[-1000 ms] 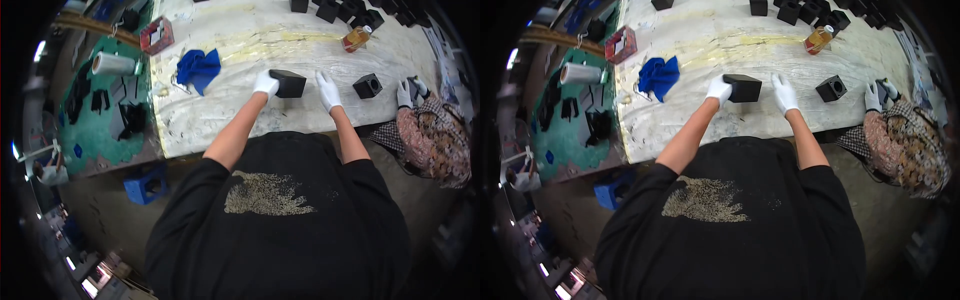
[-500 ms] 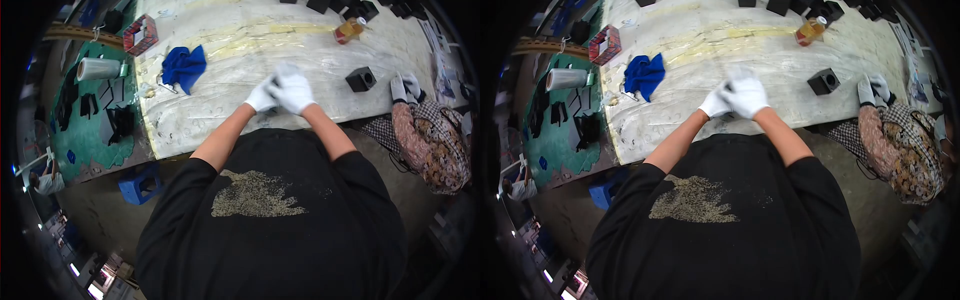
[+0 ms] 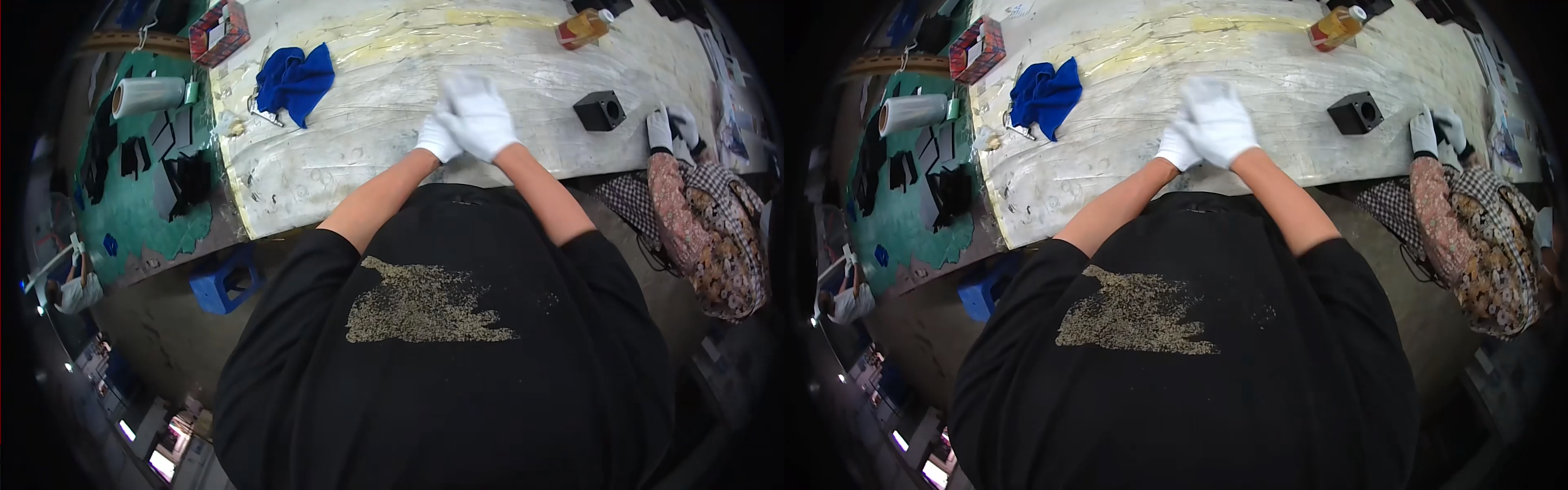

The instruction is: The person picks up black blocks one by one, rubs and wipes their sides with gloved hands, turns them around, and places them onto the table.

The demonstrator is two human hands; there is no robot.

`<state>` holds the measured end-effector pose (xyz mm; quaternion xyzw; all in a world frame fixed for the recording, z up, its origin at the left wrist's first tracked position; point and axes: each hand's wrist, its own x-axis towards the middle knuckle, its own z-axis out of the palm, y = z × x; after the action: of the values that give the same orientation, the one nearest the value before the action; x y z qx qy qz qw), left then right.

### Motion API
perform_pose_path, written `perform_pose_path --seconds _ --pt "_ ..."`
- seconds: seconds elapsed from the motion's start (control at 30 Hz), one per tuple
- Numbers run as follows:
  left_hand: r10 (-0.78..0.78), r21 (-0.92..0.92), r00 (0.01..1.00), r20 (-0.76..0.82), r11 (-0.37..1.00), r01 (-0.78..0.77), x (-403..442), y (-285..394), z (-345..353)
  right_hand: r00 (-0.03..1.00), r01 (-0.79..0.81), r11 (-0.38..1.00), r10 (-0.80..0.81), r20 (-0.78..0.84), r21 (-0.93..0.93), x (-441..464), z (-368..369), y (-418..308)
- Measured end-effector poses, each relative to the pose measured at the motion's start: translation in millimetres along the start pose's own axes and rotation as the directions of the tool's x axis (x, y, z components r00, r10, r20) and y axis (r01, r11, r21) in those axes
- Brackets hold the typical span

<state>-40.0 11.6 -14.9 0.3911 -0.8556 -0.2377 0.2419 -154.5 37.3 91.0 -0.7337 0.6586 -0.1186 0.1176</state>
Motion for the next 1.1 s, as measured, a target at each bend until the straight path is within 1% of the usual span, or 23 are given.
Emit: perform_pose_path --seconds 0.03,0.07,0.1,0.13,0.17,0.23,0.27,0.3,0.33,0.37,0.4,0.47,0.53,0.6,0.63,0.73,0.77,0.8,0.83,0.93,0.97,1.03,1.1 --pt "0.261 0.272 0.956 -0.133 0.937 -0.218 -4.1 -13.2 14.4 0.991 0.091 0.995 -0.095 -0.091 -0.046 13.7 11.2 -6.2" --pt "0.059 0.096 0.998 0.007 0.994 -0.059 1.9 -4.0 -4.3 0.991 0.127 0.983 -0.131 -0.023 -0.131 23.4 7.1 -3.8" --pt "-0.115 -0.055 0.976 0.184 0.99 0.127 14.0 13.5 -30.9 0.987 0.162 0.963 -0.156 0.048 -0.217 33.1 -7.8 2.1" --pt "-0.254 -0.158 0.888 0.383 0.929 0.334 18.0 27.2 -44.3 0.977 0.202 0.934 -0.171 0.127 -0.294 39.7 -15.4 12.2" --pt "-0.346 -0.209 0.905 0.247 0.893 0.399 11.6 19.7 -26.5 0.994 0.108 0.971 -0.111 0.001 -0.215 47.3 18.4 52.0" --pt "-0.312 -0.229 0.905 0.291 0.895 0.382 11.3 23.0 -39.4 0.995 0.035 0.955 -0.006 0.097 -0.295 25.2 -8.4 88.6" --pt "-0.336 -0.222 0.883 0.328 0.881 0.418 13.1 28.4 -50.7 0.911 -0.381 0.911 0.398 0.103 -0.157 12.5 -32.8 79.5" --pt "-0.308 -0.198 0.91 0.278 0.909 0.368 7.8 17.0 -35.5 0.946 -0.324 0.875 0.302 -0.119 -0.359 -17.6 1.4 116.5" --pt "-0.306 -0.211 0.902 0.304 0.902 0.377 10.7 30.3 -51.9 0.826 -0.562 0.827 0.563 -0.022 0.03 -37.1 -18.6 99.1" --pt "-0.303 -0.194 0.896 0.325 0.906 0.377 16.8 39.3 -62.0 0.798 -0.576 0.777 0.602 -0.032 0.253 -53.6 -14.5 102.6" --pt "-0.304 -0.173 0.885 0.352 0.908 0.381 15.5 44.9 -66.2 0.792 -0.568 0.714 0.61 0.037 0.409 -61.1 -12.8 95.7" --pt "-0.215 -0.162 0.939 0.269 0.951 0.264 2.6 47.4 -56.1 0.773 -0.539 0.488 0.611 0.172 0.687 -77.6 -6.8 78.9" --pt "-0.078 -0.165 0.976 0.201 0.98 0.112 3.7 49.7 -50.3 0.743 -0.59 0.37 0.597 0.303 0.717 -73.5 -10.0 55.1" --pt "0.061 -0.184 0.985 0.161 0.982 -0.03 -1.1 53.5 -51.4 0.701 -0.652 0.23 0.546 0.458 0.723 -76.0 -7.7 46.0" --pt "0.074 -0.2 0.972 0.221 0.979 -0.029 -1.1 52.9 -54.6 0.726 -0.593 0.302 0.601 0.334 0.747 -82.9 34.5 64.9" --pt "0.092 -0.177 0.97 0.223 0.983 -0.052 -6.0 34.5 -52.8 0.709 -0.57 0.3 0.65 0.274 0.765 -77.2 16.9 37.5" --pt "-0.095 -0.516 0.951 0.295 0.822 0.242 -7.4 25.5 -51.5 0.711 -0.578 0.33 0.653 0.262 0.747 -77.7 23.7 42.3" --pt "-0.225 -0.738 0.876 0.427 0.473 0.481 -6.0 15.0 -45.7 0.711 -0.585 0.357 0.658 0.248 0.728 -77.6 34.6 52.5" --pt "-0.282 -0.807 0.866 0.413 0.327 0.491 -6.2 6.9 -37.0 0.708 -0.594 0.382 0.666 0.235 0.708 -81.2 45.6 61.3" --pt "-0.216 -0.681 0.756 0.617 0.334 0.652 1.0 20.5 -61.2 0.754 -0.429 0.215 0.62 0.216 0.878 -97.4 53.7 74.3" --pt "-0.246 -0.719 0.774 0.584 0.286 0.634 0.0 25.0 -60.2 0.726 -0.409 0.137 0.648 0.23 0.902 -102.7 60.5 82.5" --pt "-0.194 -0.764 0.816 0.544 0.286 0.578 -0.8 37.2 -67.5 0.667 -0.357 -0.023 0.694 0.271 0.934 -117.3 76.2 96.3" --pt "-0.136 -0.802 0.858 0.496 0.306 0.512 -2.9 42.7 -69.5 0.689 -0.25 -0.027 0.697 0.197 0.968 -120.8 46.3 78.0"
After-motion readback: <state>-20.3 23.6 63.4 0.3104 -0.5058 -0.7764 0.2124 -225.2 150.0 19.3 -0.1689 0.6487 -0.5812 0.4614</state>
